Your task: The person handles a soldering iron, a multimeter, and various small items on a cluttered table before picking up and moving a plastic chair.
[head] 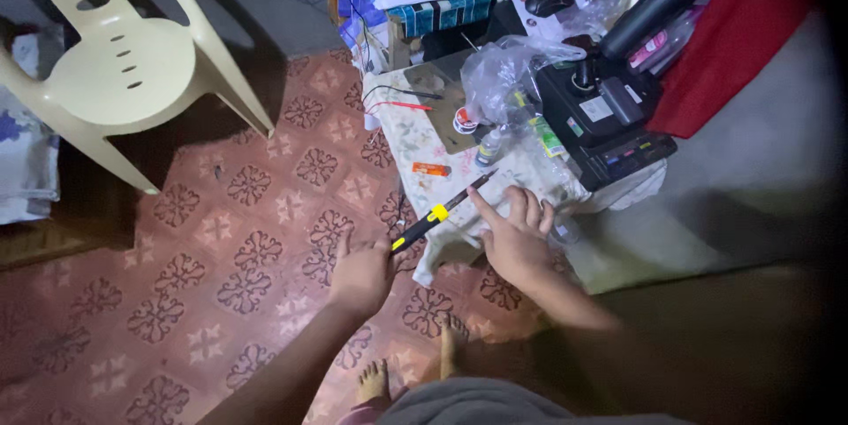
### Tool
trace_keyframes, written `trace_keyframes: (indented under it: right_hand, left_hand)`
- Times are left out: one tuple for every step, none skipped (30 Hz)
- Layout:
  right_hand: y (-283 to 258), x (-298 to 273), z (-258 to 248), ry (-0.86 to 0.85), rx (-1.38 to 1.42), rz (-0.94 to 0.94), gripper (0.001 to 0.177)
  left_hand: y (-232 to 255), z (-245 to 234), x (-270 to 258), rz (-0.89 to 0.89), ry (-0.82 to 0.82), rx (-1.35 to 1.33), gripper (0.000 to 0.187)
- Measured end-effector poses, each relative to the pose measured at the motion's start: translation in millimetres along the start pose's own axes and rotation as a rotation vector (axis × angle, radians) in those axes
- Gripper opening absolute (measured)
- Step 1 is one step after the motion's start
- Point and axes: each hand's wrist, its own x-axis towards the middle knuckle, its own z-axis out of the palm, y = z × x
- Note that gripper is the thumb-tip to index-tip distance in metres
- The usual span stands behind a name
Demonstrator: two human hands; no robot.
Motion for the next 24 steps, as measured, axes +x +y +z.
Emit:
trace_keyframes:
  right_hand:
    - [-6,-3,-2,0.026,0.020,0.006,0.077]
    - [-12,-5,-4,0.053,0.040,0.012,0.078]
    - [-18,-6,-5,0.059,0.035,0.015,0.078]
    - [-24,-7,-6,0.043,0.007,0.014,0.076]
    - [-30,-11,-6,0.024,-0.021,0.015,0.074]
    - [-36,-17,-6,0.026,-0.025,0.020,0.074]
    - [-43,-20,-6,0.067,-0.020,0.026,0.074]
    - [-48,-22,-6,0.109,-0.015,0.032,0.074]
    - [-55,-26,-6,0.112,-0.018,0.037,0.074]
    - [-61,-28,-6,0.070,-0.052,0.054,0.074]
    - [-64,-31,-7,0.028,-0.087,0.073,0.073]
    - [-70,-34,-9,0.032,-0.091,0.081,0.073]
    - [-79,-37,-10,0.121,0.003,0.142,0.074]
    - [-89,-40,-13,0.211,0.097,0.202,0.079]
    - [-97,-42,-17,0.211,0.096,0.209,0.079]
    - [-103,-43,-21,0.168,0.085,0.126,0.077]
    - [-108,-42,-26,0.130,0.072,0.045,0.077]
    - [-114,-41,-30,0.135,0.069,0.052,0.077]
    - [-121,-42,-32,0.149,0.083,-0.068,0.070]
    - [-125,-43,-33,0.163,0.096,-0.187,0.063]
    - [-127,-40,-32,0.165,0.095,-0.180,0.063]
    - [-128,-35,-30,0.035,0.109,-0.176,0.046]
    - [-129,-32,-30,-0.098,0.124,-0.175,0.030]
    - [-128,-31,-31,-0.098,0.124,-0.170,0.030]
  left_hand:
    - [-3,-4,-8,-0.008,0.011,0.028,0.038]
    - [-7,-6,-15,-0.015,0.023,0.055,0.038]
    - [-11,-9,-20,-0.009,0.027,0.055,0.038]
    - [-16,-11,-26,0.002,0.035,0.033,0.039]
    - [-20,-10,-33,0.013,0.038,0.010,0.040]
    - [-23,-9,-39,0.020,0.038,0.009,0.040]
    - [-26,-10,-43,0.008,0.022,0.010,0.037]
    - [-30,-12,-47,-0.004,0.006,0.012,0.035]
    - [-33,-14,-52,0.002,0.007,0.013,0.035]
    - [-36,-16,-57,0.048,0.082,-0.006,0.036]
    - [-36,-19,-59,0.098,0.156,-0.026,0.037]
    - [-36,-23,-63,0.107,0.157,-0.025,0.037]
    - [-36,-27,-68,0.064,0.072,-0.041,0.038]
    - [-37,-32,-72,0.021,-0.014,-0.055,0.038]
    - [-39,-35,-74,0.027,-0.017,-0.054,0.038]
    - [-41,-39,-76,0.006,-0.022,-0.139,0.039]
    - [-43,-43,-75,-0.011,-0.023,-0.223,0.040]
    - [-45,-47,-72,-0.002,-0.023,-0.221,0.040]
    - [-46,-51,-70,0.088,0.009,-0.208,0.039]
    - [-47,-56,-68,0.178,0.041,-0.196,0.039]
    - [-48,-62,-66,0.184,0.038,-0.194,0.039]
    - [-47,-69,-63,0.201,0.007,-0.234,0.039]
    - [-47,-78,-61,0.214,-0.025,-0.275,0.040]
    - [-47,-87,-59,0.217,-0.028,-0.274,0.040]
